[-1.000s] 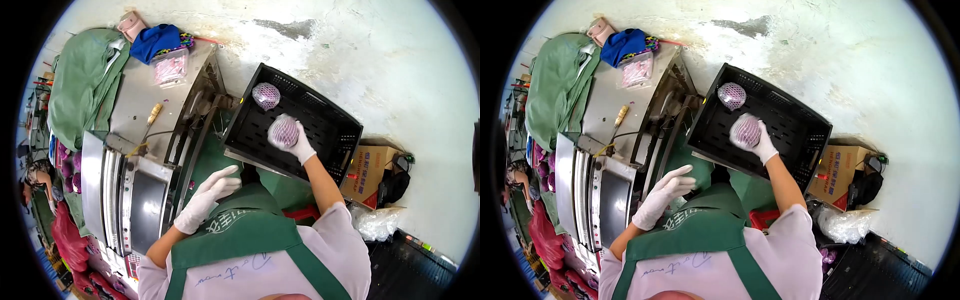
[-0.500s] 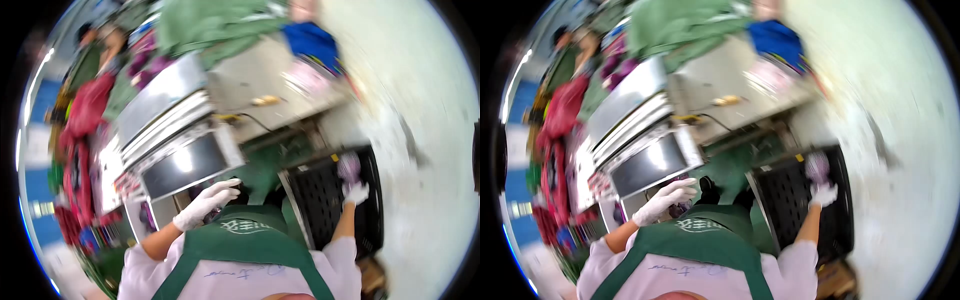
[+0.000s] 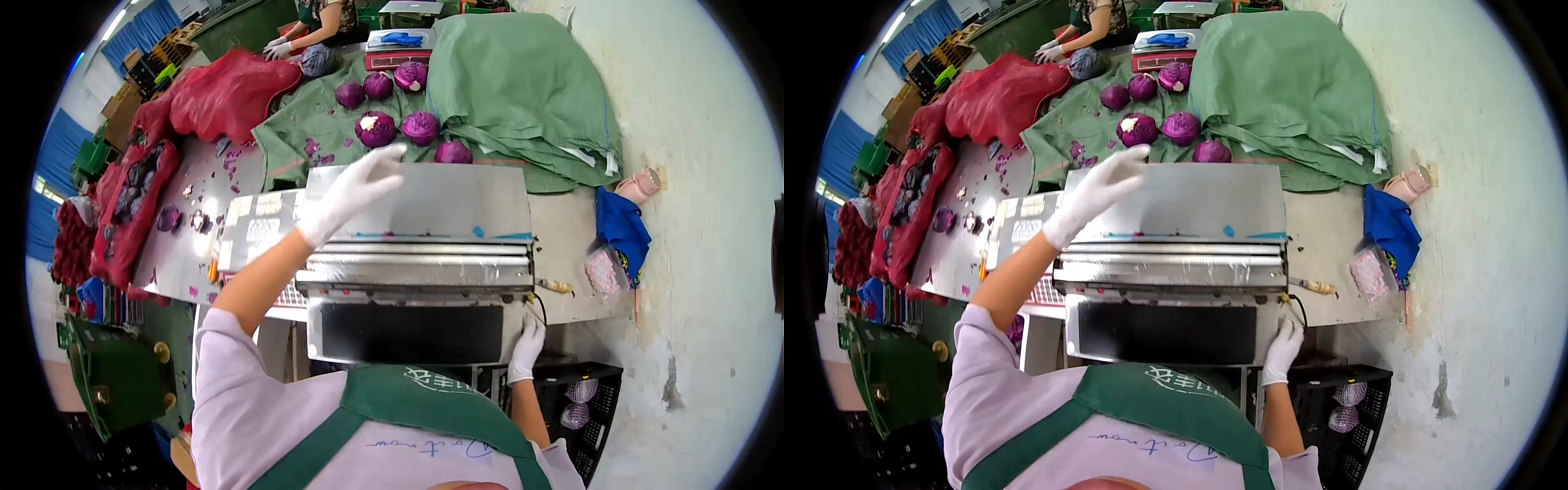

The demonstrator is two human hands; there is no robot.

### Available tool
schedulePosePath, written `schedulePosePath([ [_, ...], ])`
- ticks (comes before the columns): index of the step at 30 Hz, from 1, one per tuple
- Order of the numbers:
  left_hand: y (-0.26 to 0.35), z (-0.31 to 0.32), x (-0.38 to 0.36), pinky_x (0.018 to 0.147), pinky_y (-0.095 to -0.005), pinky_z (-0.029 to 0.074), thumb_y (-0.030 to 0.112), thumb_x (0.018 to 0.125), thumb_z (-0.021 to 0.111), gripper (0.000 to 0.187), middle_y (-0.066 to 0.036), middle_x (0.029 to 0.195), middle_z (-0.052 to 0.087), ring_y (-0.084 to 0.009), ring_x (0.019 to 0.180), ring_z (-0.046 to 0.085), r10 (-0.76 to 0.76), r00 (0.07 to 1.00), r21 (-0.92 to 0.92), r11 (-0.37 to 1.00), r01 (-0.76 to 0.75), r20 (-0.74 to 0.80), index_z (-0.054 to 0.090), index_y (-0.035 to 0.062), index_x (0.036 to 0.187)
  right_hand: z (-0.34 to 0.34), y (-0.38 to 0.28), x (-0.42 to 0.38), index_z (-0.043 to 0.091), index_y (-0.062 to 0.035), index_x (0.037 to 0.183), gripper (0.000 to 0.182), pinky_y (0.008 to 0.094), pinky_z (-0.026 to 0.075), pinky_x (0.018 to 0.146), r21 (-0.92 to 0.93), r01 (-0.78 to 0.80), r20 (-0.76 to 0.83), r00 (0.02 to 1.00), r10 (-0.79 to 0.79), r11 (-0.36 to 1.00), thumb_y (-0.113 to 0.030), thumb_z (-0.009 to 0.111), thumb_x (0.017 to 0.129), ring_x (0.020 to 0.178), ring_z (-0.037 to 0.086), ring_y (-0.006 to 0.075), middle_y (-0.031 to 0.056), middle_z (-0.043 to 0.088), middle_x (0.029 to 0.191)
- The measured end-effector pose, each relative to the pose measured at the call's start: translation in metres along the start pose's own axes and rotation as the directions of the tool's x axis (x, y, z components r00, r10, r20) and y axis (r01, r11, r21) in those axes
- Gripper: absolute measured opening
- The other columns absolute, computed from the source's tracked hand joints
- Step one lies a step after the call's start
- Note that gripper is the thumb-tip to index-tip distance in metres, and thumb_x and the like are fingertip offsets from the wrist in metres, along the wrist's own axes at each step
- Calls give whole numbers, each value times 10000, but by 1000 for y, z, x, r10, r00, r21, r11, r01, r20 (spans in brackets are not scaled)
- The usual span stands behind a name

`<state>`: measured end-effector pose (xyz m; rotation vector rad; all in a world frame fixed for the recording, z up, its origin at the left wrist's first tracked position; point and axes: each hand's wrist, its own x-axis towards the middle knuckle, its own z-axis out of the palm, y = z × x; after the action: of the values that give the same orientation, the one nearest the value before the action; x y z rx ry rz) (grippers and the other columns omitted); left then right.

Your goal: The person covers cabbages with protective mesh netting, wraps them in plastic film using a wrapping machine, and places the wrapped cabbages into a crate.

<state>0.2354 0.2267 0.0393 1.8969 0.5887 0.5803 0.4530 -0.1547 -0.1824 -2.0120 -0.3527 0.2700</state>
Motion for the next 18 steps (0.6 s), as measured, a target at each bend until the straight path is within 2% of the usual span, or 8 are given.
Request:
schedulePosePath([
  [1,1,-8,25,978,-321,440,209,885,665,590,-117,1210,574,-186,1115,558,-58,998,3,998,58,19,427,137,1420,1,1,-1,565,74,1110,352,402,407,918,-50,-12,-38,999,10,999,-242,492,971,997,551,342,238,592,1075],
  [2,-10,-15,58,976,-335,439,229,873,674,632,-165,1245,547,-219,1120,555,-102,993,52,994,99,62,402,116,1432,6,9,3,573,66,1096,327,351,417,918,-79,-47,-26,999,45,996,-224,465,990,998,556,265,190,618,1065],
  [6,-81,4,179,989,-344,424,404,825,711,903,-198,1311,508,-243,1181,537,-430,869,183,901,394,243,222,65,1504,15,-4,9,564,72,1099,347,397,410,917,-98,-90,-80,993,83,991,-239,478,973,1007,549,335,226,593,1081],
  [9,-131,45,239,1035,-436,396,595,712,746,1146,-263,1479,341,-336,1374,357,-454,850,273,882,385,267,154,27,1512,17,-6,11,572,64,1077,313,390,417,903,-154,-97,-85,993,85,983,-215,470,975,986,553,322,203,598,1040],
  [12,-184,93,281,1090,-402,353,640,637,778,1227,-254,1454,379,-331,1360,375,-571,758,464,789,402,314,191,-17,1490,22,-12,11,586,58,1050,288,383,422,893,-125,-127,-62,991,120,984,-193,469,969,976,558,310,188,599,1021],
  [14,-234,115,306,1020,-407,438,531,602,850,1091,-221,1341,509,-315,1225,527,-497,864,278,844,458,83,369,-21,1411,19,-14,18,586,59,1062,284,378,422,896,-140,-140,-55,989,134,980,-181,466,968,979,558,311,183,599,1032],
  [16,-185,84,300,936,-426,496,489,626,850,1015,-202,1292,546,-299,1149,578,-655,736,-39,742,669,169,399,-13,1384,20,-19,29,587,59,1070,284,376,421,900,-110,-127,-15,992,126,986,-177,465,969,984,558,311,184,598,1043],
  [18,-217,70,301,842,-486,532,427,689,830,851,-151,1239,574,-287,1087,598,-504,837,-269,794,546,211,444,65,1355,18,-16,28,587,59,1079,285,373,419,905,-79,-116,24,993,118,990,-174,463,970,990,558,310,184,597,1054],
])
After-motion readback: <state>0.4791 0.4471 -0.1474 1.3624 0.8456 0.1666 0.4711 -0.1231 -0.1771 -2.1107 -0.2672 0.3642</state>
